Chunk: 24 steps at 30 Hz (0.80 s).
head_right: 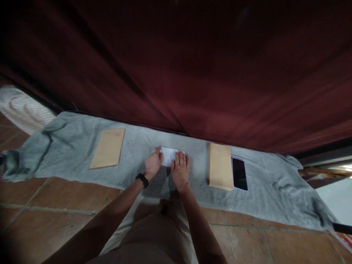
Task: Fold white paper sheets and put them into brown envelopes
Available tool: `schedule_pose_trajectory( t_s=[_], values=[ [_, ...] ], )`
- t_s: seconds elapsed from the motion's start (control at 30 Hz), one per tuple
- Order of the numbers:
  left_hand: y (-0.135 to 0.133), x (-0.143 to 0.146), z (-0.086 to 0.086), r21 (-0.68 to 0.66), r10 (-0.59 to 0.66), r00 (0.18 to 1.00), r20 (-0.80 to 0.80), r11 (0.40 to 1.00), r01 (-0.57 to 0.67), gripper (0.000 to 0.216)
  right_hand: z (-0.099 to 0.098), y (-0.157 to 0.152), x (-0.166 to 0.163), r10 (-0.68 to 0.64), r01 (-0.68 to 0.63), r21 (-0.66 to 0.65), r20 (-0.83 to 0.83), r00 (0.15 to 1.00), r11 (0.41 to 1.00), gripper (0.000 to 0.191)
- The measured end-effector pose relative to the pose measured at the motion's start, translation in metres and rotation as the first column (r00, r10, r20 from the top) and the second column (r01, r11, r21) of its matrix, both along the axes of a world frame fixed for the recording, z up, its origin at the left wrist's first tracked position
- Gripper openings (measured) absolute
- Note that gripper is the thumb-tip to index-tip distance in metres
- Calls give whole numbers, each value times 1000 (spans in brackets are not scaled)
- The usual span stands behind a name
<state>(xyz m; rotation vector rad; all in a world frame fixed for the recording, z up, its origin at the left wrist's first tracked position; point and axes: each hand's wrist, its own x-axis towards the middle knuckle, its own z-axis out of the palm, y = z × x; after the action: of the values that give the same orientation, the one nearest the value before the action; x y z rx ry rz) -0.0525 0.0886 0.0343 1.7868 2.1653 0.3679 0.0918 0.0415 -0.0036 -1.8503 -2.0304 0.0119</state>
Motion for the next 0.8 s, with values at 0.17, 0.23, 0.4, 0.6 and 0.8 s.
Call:
schedule_pose_trajectory(
  t_s=[0.17, 0.23, 0.4, 0.6, 0.8],
  values=[
    [2, -4, 0, 103, -177, 971, -164, 975, 195, 42, -4, 5, 0, 31, -30, -30, 28, 999, 999, 50],
    [2, -2, -4, 172, -314, 925, -216, 920, 352, 44, -6, 5, 0, 25, -24, -36, 40, 999, 999, 51],
    [-2, 7, -21, 194, -576, 788, -217, 766, 613, 53, -10, 4, 1, 47, -46, -18, 79, 996, 999, 53],
    [-5, -7, -28, 177, -565, 781, -264, 768, 616, 64, -11, 3, 3, 50, -48, -25, 82, 995, 999, 52],
    [-12, -22, -31, 191, -575, 753, -320, 739, 646, 58, -9, 9, 8, 38, -35, -31, 76, 996, 999, 50]
  ],
)
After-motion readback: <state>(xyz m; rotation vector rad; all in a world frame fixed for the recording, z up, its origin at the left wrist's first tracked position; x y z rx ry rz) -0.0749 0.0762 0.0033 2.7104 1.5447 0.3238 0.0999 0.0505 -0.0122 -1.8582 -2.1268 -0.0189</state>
